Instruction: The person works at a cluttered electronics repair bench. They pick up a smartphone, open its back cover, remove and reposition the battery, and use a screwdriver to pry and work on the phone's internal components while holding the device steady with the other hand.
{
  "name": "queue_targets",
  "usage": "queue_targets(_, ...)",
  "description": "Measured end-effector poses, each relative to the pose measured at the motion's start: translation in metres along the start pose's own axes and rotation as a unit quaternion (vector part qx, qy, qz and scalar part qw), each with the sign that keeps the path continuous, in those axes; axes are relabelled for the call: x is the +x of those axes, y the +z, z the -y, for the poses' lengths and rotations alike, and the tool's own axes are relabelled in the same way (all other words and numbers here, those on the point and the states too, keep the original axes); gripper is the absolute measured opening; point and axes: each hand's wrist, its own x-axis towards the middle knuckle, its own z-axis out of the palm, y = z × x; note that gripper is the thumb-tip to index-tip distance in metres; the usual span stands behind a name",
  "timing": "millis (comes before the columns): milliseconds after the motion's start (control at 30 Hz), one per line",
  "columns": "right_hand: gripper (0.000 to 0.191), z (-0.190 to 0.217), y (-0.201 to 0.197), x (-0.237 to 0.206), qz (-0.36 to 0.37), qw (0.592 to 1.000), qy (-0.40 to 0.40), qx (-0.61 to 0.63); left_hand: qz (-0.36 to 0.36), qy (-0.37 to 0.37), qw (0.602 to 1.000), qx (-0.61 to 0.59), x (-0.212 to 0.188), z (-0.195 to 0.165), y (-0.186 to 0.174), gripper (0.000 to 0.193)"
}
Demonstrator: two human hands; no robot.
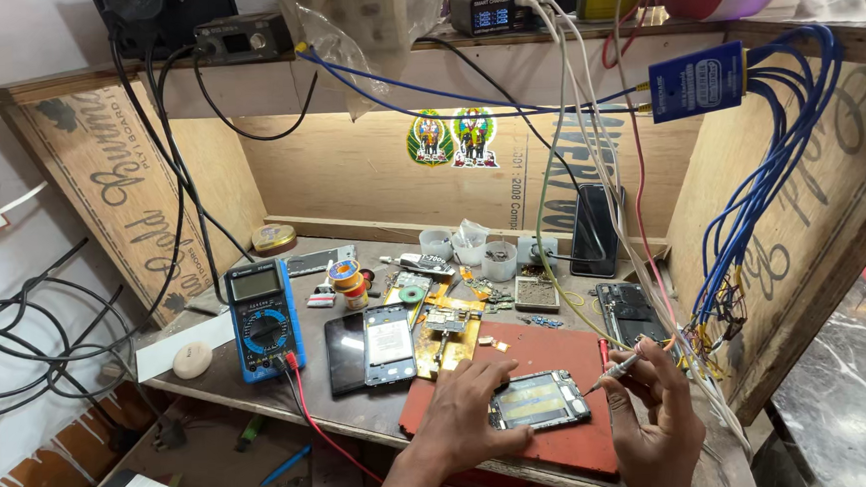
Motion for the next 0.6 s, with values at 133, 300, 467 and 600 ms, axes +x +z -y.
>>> queue_targets(133, 0.061, 0.0, 0.001, 0.001, 0.016, 1.0, -0.009, -0.019, -0.019, 0.033, 0.999, -0.013, -0.003, 0.001, -0.001, 0.083)
queue_targets(300, 0.06, 0.004, -0.001, 0.003, 0.027, 1.0, 0.005, -0.015, -0.012, 0.028, 0.999, -0.021, -0.007, -0.004, -0.002, 0.084)
queue_targets(467, 0.058, 0.007, -0.001, 0.004, 0.047, 0.999, 0.009, -0.019, -0.018, 0.02, 0.999, -0.019, -0.009, -0.008, -0.001, 0.087)
queue_targets(600, 0.058, 0.007, 0.003, 0.006, 0.069, 0.997, 0.01, -0.024, -0.037, 0.036, 0.999, -0.01, -0.011, -0.01, 0.002, 0.087)
